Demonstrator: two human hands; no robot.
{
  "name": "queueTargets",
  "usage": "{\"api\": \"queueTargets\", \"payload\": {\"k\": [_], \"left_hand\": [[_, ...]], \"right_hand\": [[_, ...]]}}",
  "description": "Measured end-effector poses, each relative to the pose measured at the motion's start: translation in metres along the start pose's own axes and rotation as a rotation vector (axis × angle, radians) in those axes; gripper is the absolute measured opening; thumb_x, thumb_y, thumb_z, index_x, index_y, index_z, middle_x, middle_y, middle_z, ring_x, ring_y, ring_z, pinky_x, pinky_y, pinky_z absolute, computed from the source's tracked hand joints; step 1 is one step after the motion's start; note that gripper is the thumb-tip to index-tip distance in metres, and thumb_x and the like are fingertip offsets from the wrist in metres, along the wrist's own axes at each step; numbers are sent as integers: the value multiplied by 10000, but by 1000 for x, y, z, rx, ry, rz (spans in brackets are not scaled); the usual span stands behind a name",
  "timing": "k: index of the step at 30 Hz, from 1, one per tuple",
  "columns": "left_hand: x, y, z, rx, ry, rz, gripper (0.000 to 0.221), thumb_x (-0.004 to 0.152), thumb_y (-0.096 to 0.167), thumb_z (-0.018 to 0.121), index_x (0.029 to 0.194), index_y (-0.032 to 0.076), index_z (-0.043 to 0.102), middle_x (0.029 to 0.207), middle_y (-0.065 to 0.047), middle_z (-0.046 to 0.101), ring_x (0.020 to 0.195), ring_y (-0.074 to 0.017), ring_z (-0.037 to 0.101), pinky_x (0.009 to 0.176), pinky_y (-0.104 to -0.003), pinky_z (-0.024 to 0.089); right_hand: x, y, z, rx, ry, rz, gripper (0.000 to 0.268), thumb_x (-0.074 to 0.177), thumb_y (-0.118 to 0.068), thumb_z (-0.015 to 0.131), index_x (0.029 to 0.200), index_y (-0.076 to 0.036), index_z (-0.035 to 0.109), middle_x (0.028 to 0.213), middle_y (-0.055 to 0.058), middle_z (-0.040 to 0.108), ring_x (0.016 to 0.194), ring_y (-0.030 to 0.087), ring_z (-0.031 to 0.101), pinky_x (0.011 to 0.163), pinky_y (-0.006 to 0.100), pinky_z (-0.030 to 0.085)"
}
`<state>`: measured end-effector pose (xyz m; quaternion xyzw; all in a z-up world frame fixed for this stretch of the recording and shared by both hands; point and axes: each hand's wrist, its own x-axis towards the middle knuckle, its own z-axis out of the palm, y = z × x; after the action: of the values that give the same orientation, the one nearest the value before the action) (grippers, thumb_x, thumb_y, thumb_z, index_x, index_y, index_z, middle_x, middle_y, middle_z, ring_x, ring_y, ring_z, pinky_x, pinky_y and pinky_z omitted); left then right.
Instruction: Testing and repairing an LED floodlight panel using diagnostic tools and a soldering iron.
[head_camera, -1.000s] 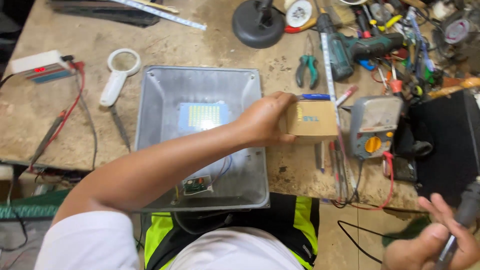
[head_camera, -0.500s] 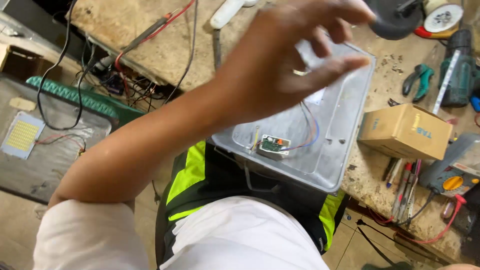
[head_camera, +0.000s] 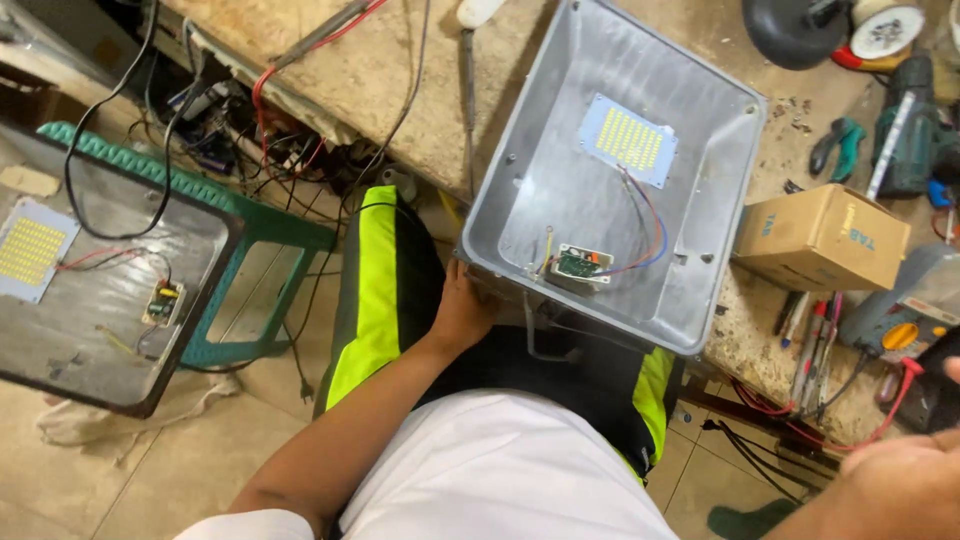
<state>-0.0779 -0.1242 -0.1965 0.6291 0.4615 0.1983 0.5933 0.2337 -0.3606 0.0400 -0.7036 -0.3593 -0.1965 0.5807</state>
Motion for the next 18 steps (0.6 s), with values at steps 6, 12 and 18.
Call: {"api": "queueTargets", "payload": {"k": [6,12,18], "left_hand": [[-9,43,-26,162,-218,-93,402,875,209,593,1263,111,552,1151,-141,696,1105,-314,656,958,-422,470],[-66,111,-83,431,-166,-250,285,866,289,654,1138,219,702,1026,-55,812,926,-334,741,769,-424,524],[-92,129,-161,889,-110,-233,246,878,399,652,1098,389,762,871,87,822,726,-158,767,683,-344,558]], "right_hand": [[-19,-69,52,139,-90,35,481,1230,-421,449,1460,-2,397,1136,355,531,1050,454,644,937,521,611],[-21,-66,78,175,-217,147,402,1173,-350,413,1355,7,455,1284,242,509,1145,496,682,930,531,670],[-17,-55,108,351,-230,518,240,1049,-185,607,1260,-109,523,1198,165,621,1012,364,757,1006,431,610]]}}
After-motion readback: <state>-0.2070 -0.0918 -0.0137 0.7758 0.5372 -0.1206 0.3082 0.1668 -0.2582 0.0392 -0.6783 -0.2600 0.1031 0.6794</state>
